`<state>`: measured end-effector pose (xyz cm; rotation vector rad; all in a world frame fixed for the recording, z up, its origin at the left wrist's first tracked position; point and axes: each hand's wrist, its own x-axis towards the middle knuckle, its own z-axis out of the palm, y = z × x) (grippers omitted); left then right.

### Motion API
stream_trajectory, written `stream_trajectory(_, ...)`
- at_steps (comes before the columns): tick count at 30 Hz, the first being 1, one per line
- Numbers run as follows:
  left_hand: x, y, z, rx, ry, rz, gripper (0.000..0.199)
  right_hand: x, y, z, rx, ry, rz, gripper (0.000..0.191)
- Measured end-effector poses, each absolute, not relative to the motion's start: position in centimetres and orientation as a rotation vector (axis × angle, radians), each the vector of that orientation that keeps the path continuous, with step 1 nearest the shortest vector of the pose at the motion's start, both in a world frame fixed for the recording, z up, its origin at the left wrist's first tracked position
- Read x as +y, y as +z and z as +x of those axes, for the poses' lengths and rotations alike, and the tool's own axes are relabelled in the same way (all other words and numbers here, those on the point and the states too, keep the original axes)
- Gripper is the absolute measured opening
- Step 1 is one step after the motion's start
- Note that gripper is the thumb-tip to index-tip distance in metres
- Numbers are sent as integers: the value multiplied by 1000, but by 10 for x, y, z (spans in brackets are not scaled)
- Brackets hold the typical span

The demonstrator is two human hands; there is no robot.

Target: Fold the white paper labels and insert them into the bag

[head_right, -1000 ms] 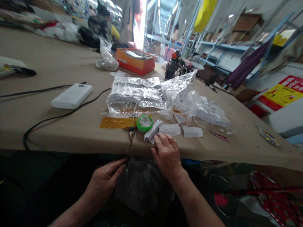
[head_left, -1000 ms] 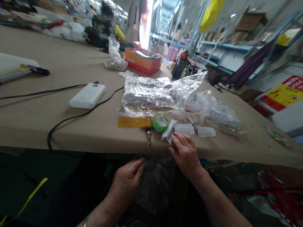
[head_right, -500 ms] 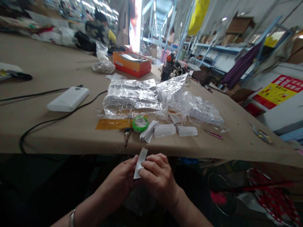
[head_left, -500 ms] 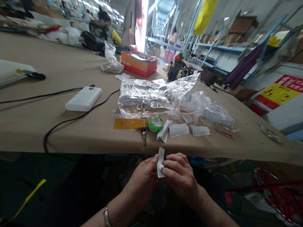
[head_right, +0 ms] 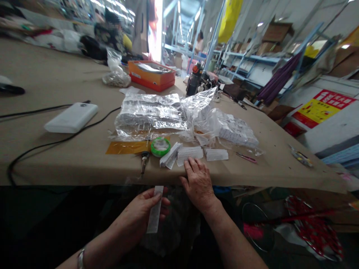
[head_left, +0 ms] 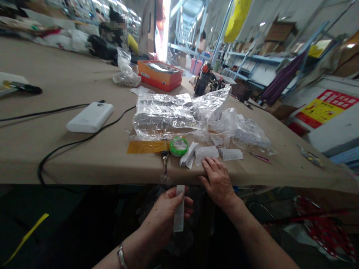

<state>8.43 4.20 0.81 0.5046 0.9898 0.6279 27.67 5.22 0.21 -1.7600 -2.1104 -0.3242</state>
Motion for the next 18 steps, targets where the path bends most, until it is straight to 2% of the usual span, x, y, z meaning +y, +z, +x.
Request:
stream_trajectory(5,44,5,84,1014,586,524,14,45,-5,290,-1954,-253,-1469,18)
stream_trajectory(9,47,13,85,963,526,468,14,29,-1,281,-1859,-79,-1274,18)
stream_trajectory(14,48,15,88,772,631,305,9,3,0,247,-2139,-2,-965,16)
stream_trajectory(18,45,11,87,736,660,215,6,-3,-6,236,-2193,35,-922,17)
